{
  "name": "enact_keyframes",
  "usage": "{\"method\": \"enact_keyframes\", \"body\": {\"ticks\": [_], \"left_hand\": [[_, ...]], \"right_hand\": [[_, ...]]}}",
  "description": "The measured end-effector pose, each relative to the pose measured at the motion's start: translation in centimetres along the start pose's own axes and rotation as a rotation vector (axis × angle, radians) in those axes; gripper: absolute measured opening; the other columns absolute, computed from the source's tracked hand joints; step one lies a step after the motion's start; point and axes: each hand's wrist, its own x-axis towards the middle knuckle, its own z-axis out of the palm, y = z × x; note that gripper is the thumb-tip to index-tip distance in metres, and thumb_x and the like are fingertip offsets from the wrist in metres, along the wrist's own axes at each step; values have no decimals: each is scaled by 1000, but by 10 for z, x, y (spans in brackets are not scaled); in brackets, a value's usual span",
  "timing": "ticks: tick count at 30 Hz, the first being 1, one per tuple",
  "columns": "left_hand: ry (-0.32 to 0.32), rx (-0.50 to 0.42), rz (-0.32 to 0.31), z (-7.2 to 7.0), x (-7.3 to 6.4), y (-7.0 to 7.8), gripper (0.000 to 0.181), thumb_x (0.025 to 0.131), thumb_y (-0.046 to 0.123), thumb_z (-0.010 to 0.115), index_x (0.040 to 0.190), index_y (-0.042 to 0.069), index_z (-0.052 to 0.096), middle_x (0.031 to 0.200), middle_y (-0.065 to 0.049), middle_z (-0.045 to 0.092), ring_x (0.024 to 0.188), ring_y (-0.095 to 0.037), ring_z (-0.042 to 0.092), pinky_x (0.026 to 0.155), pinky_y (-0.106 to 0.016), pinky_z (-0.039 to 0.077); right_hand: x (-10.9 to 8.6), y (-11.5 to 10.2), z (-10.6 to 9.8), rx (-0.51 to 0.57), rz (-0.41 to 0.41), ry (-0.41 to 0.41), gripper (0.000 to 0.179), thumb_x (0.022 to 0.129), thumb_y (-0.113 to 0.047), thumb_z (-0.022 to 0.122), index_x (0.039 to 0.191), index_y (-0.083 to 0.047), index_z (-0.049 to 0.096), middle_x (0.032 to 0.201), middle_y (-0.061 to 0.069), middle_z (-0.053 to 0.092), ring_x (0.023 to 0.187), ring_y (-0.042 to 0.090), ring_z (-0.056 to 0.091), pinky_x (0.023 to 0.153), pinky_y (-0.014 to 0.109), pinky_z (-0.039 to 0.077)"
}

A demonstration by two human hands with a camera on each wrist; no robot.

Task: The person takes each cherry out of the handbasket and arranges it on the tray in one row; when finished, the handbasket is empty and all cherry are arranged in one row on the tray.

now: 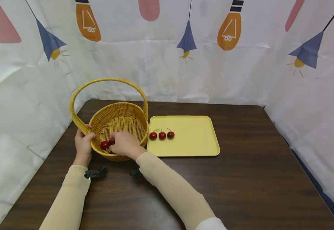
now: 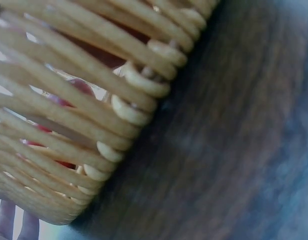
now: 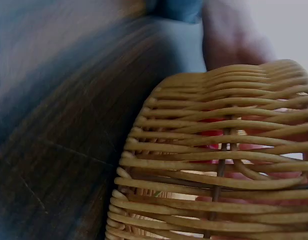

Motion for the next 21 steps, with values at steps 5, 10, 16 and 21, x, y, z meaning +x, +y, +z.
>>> {"method": "enact_keyframes", "body": {"ticks": [5, 10, 16, 21], "left_hand": [[7, -9, 8, 0, 0, 2, 34, 81, -8, 53, 110, 9, 54, 118, -4, 46, 105, -22, 44, 77, -26, 40], [25, -8, 3, 0, -1, 2, 34, 80, -9, 54, 108, 11, 55, 118, -3, 46, 106, -21, 44, 77, -26, 40], [13, 2, 5, 2, -2, 2, 33, 81, -8, 53, 111, 6, 53, 119, -2, 44, 106, -22, 44, 78, -29, 38], [11, 9, 0, 2, -3, 3, 33, 81, -8, 53, 113, 5, 52, 120, -1, 43, 107, -22, 43, 80, -29, 38]], "right_hand": [[2, -5, 2, -76, -10, -27, 28, 88, -26, 69, 115, -24, 70, 104, -11, 68, 88, 4, 59, 77, 21, 46], [3, -6, 1, -56, -23, -93, 26, 87, -26, 70, 113, -23, 73, 99, -12, 68, 82, 5, 57, 73, 19, 44], [7, -5, 1, -94, -17, -155, 26, 87, -27, 71, 112, -22, 74, 97, -12, 69, 85, 4, 58, 74, 18, 44], [8, -4, 1, -92, -48, -200, 22, 87, -22, 69, 108, -21, 76, 97, -11, 70, 89, 5, 60, 77, 18, 45]]}}
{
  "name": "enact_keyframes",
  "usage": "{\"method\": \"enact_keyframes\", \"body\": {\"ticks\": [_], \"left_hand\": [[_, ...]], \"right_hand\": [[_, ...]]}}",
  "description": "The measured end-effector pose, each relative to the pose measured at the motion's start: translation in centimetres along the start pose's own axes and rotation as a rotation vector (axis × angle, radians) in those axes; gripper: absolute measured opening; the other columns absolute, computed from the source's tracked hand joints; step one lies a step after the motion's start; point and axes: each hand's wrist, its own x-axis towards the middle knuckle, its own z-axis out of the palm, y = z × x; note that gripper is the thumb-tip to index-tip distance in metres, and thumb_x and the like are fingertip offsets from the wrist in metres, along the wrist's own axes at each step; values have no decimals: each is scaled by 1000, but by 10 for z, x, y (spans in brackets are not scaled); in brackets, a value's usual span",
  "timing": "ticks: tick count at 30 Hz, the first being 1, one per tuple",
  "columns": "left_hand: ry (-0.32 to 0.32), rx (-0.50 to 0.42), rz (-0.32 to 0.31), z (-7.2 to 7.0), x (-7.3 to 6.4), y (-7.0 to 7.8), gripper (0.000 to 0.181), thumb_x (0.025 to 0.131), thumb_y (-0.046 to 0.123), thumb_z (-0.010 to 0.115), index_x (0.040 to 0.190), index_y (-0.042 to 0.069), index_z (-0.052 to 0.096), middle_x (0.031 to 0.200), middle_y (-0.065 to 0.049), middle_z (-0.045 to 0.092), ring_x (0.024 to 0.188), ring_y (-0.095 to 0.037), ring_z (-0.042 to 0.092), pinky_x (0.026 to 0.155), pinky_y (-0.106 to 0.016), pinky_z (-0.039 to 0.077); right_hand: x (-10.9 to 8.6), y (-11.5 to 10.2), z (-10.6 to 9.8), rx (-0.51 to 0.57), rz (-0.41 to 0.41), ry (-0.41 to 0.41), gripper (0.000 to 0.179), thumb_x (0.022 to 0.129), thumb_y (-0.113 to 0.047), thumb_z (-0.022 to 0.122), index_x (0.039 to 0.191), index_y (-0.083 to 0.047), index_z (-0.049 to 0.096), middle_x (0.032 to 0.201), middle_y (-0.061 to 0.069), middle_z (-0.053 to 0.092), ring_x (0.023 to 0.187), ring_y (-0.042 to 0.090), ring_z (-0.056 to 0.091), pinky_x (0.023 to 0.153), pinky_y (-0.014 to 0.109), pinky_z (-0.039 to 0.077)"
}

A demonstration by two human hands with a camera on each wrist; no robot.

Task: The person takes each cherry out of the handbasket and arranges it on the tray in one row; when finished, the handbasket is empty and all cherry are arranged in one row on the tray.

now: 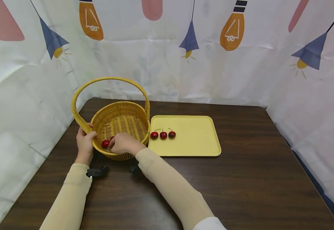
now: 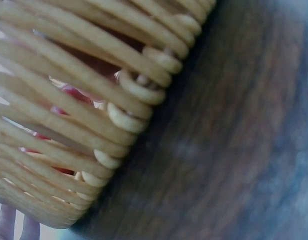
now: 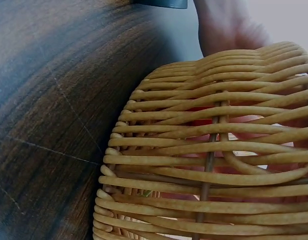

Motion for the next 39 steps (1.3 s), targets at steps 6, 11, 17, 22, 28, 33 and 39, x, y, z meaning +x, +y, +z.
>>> {"method": "enact_keyframes", "body": {"ticks": [6, 11, 17, 22, 28, 33, 39], "left_hand": [[-7, -12, 0, -1, 0, 0, 32, 82, -8, 53, 110, 7, 53, 119, -1, 43, 104, -22, 44, 79, -31, 38], [-13, -14, -10, -1, 1, -1, 32, 82, -7, 53, 109, 10, 53, 121, 0, 40, 106, -21, 43, 79, -31, 38], [-13, 3, -1, -2, 0, 2, 34, 83, -8, 53, 114, 5, 52, 121, 0, 39, 107, -21, 42, 80, -30, 38], [-15, 17, 6, -3, -1, 3, 33, 83, -7, 53, 114, 4, 52, 121, 0, 40, 105, -21, 43, 79, -30, 39], [-18, 19, 7, -2, -2, 4, 32, 83, -7, 53, 112, 6, 53, 120, 0, 41, 104, -22, 44, 79, -28, 39], [-27, 16, 20, -2, -2, 4, 32, 83, -8, 52, 112, 6, 52, 120, -1, 41, 106, -22, 43, 80, -29, 38], [-24, 21, 9, -3, -2, 4, 34, 83, -8, 52, 114, 5, 51, 122, -1, 41, 108, -23, 43, 79, -28, 39]], "right_hand": [[2, 1, 0, 6, -11, -28, 22, 87, -20, 69, 108, -20, 76, 98, -11, 71, 91, 5, 61, 78, 17, 45], [3, 2, 0, 46, 13, -43, 20, 87, -18, 69, 105, -17, 76, 97, -9, 70, 91, 5, 61, 77, 16, 46], [1, 2, -1, 92, 12, -31, 18, 86, -13, 67, 102, -18, 75, 92, -11, 68, 89, 6, 60, 75, 17, 46], [-3, 2, -5, 123, -7, -81, 21, 87, -12, 65, 105, -19, 74, 95, -11, 68, 88, 5, 58, 77, 17, 44], [-5, 2, -7, 158, -11, -137, 22, 87, -10, 64, 105, -18, 75, 97, -10, 69, 90, 6, 57, 78, 18, 45], [-6, 4, -6, 185, -45, -34, 23, 87, -9, 64, 105, -17, 75, 96, -9, 69, 86, 5, 58, 75, 17, 44], [-11, 6, -5, 217, -28, 181, 25, 90, -11, 61, 110, -19, 73, 109, -7, 68, 92, 10, 55, 77, 20, 42]]}}
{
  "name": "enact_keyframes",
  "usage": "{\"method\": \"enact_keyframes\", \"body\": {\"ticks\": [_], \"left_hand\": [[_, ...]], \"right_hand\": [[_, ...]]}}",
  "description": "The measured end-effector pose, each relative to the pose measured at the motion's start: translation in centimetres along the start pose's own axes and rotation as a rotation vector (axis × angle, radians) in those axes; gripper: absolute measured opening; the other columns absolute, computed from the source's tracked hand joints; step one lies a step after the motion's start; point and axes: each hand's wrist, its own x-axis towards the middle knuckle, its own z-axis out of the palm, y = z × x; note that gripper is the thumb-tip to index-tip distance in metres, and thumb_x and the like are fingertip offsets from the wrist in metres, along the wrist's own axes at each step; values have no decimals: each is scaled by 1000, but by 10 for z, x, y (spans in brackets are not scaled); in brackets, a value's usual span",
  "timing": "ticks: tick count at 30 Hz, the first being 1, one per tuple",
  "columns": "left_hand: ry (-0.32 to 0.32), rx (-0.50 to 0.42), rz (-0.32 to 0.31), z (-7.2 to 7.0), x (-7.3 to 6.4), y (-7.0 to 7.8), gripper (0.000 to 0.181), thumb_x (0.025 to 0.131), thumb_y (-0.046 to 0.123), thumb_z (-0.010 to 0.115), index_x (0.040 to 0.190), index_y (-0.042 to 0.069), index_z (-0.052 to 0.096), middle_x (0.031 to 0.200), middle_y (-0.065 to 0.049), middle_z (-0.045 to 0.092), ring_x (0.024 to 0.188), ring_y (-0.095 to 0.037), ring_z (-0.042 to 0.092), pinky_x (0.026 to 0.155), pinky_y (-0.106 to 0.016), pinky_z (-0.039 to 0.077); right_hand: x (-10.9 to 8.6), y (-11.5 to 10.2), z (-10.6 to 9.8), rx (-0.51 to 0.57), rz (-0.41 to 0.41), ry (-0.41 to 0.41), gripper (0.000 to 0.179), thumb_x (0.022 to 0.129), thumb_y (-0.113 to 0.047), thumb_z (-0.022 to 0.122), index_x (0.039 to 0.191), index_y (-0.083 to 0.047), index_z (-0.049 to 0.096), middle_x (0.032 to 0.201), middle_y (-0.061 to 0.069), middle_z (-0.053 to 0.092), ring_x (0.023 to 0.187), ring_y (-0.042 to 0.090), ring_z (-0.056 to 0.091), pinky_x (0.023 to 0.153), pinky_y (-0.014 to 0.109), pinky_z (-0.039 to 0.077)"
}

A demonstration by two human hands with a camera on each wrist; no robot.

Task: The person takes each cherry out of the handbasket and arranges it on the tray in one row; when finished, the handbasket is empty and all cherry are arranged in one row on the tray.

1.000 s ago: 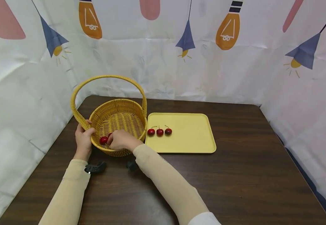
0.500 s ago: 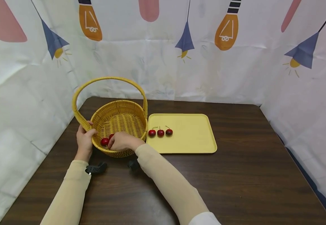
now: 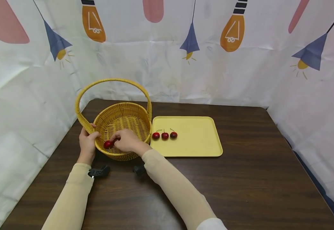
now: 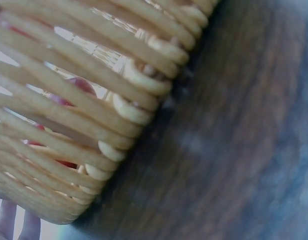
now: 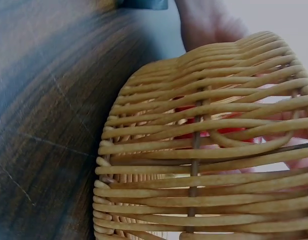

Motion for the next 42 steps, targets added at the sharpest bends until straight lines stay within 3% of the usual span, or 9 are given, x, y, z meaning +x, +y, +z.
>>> {"method": "enact_keyframes", "body": {"ticks": [5, 10, 13, 21, 25, 30, 34, 42], "left_hand": [[4, 0, -17, 1, 0, -2, 35, 83, -8, 52, 114, 6, 52, 124, -2, 41, 108, -23, 44, 79, -26, 40], [13, -3, -12, 0, 1, -2, 34, 82, -8, 53, 111, 9, 53, 121, -2, 43, 106, -22, 44, 79, -27, 40], [17, -12, -11, 0, 2, -2, 34, 82, -8, 53, 111, 9, 54, 119, -2, 44, 106, -23, 45, 78, -26, 41], [10, -22, -20, -1, 1, -2, 36, 83, -8, 53, 115, 6, 52, 121, -6, 47, 106, -23, 45, 78, -27, 40], [7, -27, -20, -1, 1, -2, 36, 83, -8, 53, 115, 7, 52, 123, -7, 47, 107, -22, 45, 80, -27, 40], [10, -28, -12, 1, 1, -1, 37, 82, -9, 53, 116, 6, 52, 123, -6, 46, 109, -22, 45, 81, -27, 39], [17, -23, -6, 2, 1, -2, 36, 82, -9, 53, 115, 7, 53, 124, -8, 48, 108, -23, 45, 81, -28, 39], [22, -32, 5, 2, 0, -1, 36, 82, -10, 53, 114, 8, 54, 123, -11, 49, 107, -22, 45, 79, -27, 39]], "right_hand": [[-8, 4, -5, 100, -1, 146, 34, 88, -5, 64, 120, -16, 67, 119, 0, 62, 105, 15, 56, 85, 23, 45], [-22, 8, -15, 273, 16, 218, 35, 91, -9, 64, 125, -14, 61, 118, -1, 59, 84, 14, 61, 67, 23, 50], [-31, 10, -23, 362, 15, 262, 35, 91, -13, 67, 125, -14, 61, 116, -2, 61, 81, 11, 62, 64, 25, 51], [-60, 27, -45, 416, 20, 360, 35, 88, -17, 72, 122, -11, 63, 111, -1, 66, 89, 14, 62, 73, 27, 52], [-75, 42, -54, 499, 42, 379, 32, 89, -14, 70, 120, -9, 63, 112, 4, 65, 91, 24, 67, 72, 32, 55], [-88, 64, -62, 633, 56, 426, 35, 90, -8, 66, 124, -3, 60, 114, 16, 62, 92, 41, 67, 76, 51, 55], [-98, 81, -70, 663, 85, 487, 34, 93, -8, 63, 126, -6, 64, 115, 18, 61, 87, 47, 66, 78, 57, 52], [-110, 109, -93, 636, 186, 570, 36, 93, -2, 55, 129, -5, 60, 122, 19, 55, 95, 42, 66, 83, 45, 54]]}}
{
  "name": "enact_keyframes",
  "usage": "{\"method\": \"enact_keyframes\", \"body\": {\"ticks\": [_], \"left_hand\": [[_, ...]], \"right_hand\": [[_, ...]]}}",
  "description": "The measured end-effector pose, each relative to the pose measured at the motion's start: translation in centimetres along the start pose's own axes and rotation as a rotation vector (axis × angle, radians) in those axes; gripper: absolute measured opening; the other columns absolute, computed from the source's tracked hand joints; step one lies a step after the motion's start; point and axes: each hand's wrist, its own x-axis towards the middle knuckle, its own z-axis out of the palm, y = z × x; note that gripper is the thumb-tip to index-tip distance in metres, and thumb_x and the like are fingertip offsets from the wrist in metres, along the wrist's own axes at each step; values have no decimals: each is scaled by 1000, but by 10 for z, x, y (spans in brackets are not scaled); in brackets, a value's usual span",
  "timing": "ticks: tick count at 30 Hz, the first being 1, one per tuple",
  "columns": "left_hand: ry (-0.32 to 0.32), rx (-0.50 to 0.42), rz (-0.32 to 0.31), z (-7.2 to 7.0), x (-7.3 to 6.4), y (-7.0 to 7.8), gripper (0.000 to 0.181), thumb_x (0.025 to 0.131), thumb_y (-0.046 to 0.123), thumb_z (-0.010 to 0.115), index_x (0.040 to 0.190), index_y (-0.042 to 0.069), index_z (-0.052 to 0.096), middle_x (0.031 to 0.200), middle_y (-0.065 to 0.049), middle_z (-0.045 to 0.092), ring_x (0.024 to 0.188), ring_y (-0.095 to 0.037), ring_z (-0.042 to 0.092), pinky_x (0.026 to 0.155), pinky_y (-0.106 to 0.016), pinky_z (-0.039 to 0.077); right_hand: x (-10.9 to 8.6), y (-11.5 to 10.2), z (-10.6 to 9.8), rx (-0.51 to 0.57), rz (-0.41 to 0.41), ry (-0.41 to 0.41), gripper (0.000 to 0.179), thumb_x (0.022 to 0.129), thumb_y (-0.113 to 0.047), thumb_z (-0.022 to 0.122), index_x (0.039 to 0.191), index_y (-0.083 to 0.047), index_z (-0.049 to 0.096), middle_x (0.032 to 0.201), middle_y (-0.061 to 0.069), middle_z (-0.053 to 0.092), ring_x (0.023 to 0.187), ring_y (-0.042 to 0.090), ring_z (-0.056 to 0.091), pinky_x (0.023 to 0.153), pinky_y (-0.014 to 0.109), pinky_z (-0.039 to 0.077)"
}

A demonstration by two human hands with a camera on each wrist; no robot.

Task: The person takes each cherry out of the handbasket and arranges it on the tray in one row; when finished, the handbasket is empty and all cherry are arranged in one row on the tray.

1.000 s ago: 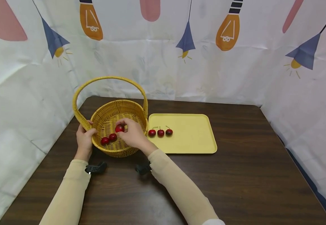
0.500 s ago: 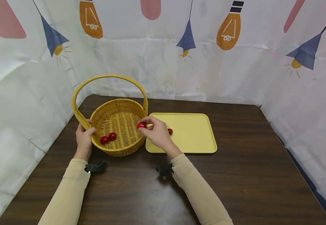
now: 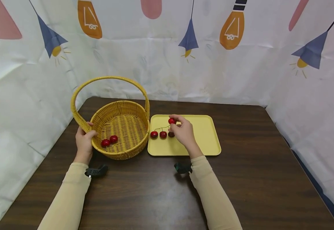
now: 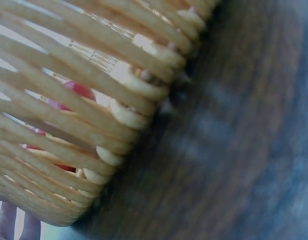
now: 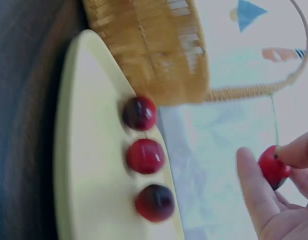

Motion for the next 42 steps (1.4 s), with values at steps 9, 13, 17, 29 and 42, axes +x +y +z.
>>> {"method": "enact_keyframes", "body": {"ticks": [9, 13, 17, 29, 42], "left_hand": [[-7, 1, -15, -1, 1, 0, 37, 82, -10, 53, 116, 6, 54, 125, -13, 49, 107, -24, 44, 80, -27, 39], [-11, 18, -32, -2, 2, 2, 39, 81, -10, 52, 116, 6, 54, 125, -12, 48, 106, -23, 45, 78, -27, 40], [-13, 47, -61, -3, 1, 7, 39, 80, -10, 51, 115, 8, 54, 121, -10, 49, 102, -22, 46, 74, -27, 41], [-15, 93, -82, -3, 1, 12, 38, 79, -9, 53, 111, 11, 55, 117, -5, 49, 105, -23, 46, 74, -25, 44], [-8, 90, -136, -2, -1, 14, 40, 79, -9, 53, 111, 14, 55, 124, -5, 48, 108, -21, 45, 78, -25, 44]], "right_hand": [[5, 5, -26, 23, 73, 29, 42, 94, 1, 56, 136, -2, 52, 127, 19, 50, 98, 37, 63, 80, 37, 55], [7, 12, -34, -21, 69, 45, 38, 96, -9, 59, 134, -6, 56, 123, 19, 55, 105, 40, 60, 74, 31, 57], [9, 16, -40, -51, 92, 68, 35, 96, -18, 61, 131, -9, 61, 122, 16, 62, 113, 33, 59, 80, 33, 56], [5, 24, -46, -136, 149, 49, 33, 96, -17, 58, 125, 0, 60, 112, 12, 57, 96, 39, 58, 74, 39, 54], [15, 31, -54, -53, 205, -43, 42, 93, 8, 55, 133, -2, 54, 131, 20, 45, 103, 39, 59, 79, 31, 56]]}}
